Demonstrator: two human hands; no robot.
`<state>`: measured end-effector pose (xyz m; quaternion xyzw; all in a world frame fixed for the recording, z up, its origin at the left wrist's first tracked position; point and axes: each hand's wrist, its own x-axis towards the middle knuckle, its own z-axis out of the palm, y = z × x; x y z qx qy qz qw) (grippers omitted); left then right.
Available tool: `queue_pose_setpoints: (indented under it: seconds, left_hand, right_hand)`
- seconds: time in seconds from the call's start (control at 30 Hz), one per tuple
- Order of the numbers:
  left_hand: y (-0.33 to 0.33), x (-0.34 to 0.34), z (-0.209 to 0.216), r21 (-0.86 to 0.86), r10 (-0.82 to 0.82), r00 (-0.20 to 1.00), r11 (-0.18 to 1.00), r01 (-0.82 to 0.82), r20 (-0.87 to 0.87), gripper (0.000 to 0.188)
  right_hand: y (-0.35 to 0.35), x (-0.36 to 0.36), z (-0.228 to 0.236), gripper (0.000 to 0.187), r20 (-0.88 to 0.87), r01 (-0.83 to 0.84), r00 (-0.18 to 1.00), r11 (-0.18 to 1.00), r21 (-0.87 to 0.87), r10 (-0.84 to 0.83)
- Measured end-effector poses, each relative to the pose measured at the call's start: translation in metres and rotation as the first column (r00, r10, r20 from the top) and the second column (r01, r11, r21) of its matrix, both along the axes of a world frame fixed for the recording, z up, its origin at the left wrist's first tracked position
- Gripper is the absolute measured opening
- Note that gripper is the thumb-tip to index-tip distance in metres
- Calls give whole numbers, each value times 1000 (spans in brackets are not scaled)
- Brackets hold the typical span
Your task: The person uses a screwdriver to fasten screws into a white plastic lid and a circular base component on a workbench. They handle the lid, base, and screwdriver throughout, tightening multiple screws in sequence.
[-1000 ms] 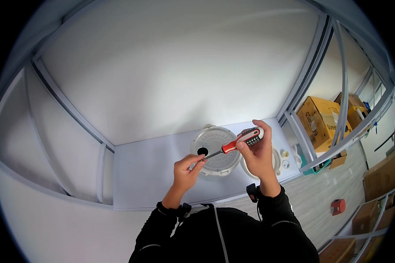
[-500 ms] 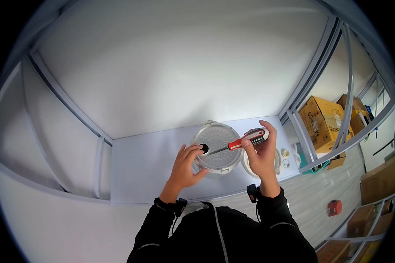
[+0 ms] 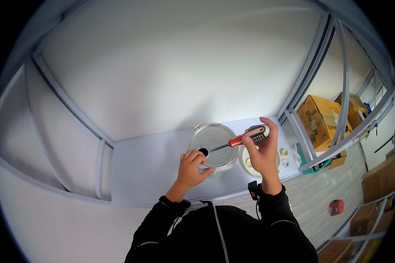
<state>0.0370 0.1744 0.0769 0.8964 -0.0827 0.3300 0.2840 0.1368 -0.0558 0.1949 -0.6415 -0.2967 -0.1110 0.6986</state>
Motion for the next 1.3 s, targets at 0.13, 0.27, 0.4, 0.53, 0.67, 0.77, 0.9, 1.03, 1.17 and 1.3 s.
queue_pose_setpoints:
  seconds: [0.13, 0.27, 0.4, 0.53, 0.67, 0.77, 0.9, 1.03, 1.17, 1.3]
  left_hand:
    - [-24, 0, -5, 23, 151, 988, 988, -152, 23, 45]
    - [-42, -1, -1, 110, 275, 961, 955, -275, 18, 47]
    - [-45, -5, 2, 107, 275, 961, 955, -276, 24, 47]
    - [-35, -11, 9, 12, 233, 968, 972, -235, 96, 49]
    - [-21, -14, 9, 55, 153, 986, 986, -157, 72, 44]
    - [-12, -16, 2, 81, 124, 992, 989, -126, 34, 36]
    - [-13, -16, -2, 45, 115, 993, 992, -116, 17, 28]
    - [-14, -15, -5, -2, 116, 993, 993, -116, 16, 25]
    - [-16, -16, -7, -21, 116, 993, 993, -116, -4, 25]
    - [-17, -16, -8, -37, 118, 993, 992, -119, -8, 25]
  right_hand:
    - [-4, -3, 6, 67, 50, 7, 999, 996, -92, -2]
    - [-3, -5, 6, 70, 49, -4, 999, 990, -140, 11]
    - [-2, -4, -3, 76, 51, -17, 998, 984, -179, 27]
    - [-3, -8, -1, 76, 31, -33, 999, 970, -242, 41]
    - [-3, -7, -7, 75, 84, -20, 995, 959, -284, 45]
    - [3, -12, -6, 74, 96, -63, 991, 959, -276, 92]
    - [8, -16, -6, 72, 117, -39, 990, 942, -334, 83]
    - [9, -18, -8, 72, 126, -56, 986, 929, -366, 109]
    - [9, -18, -11, 73, 141, -47, 984, 917, -396, 111]
    - [11, -20, -11, 73, 124, -52, 986, 902, -428, 116]
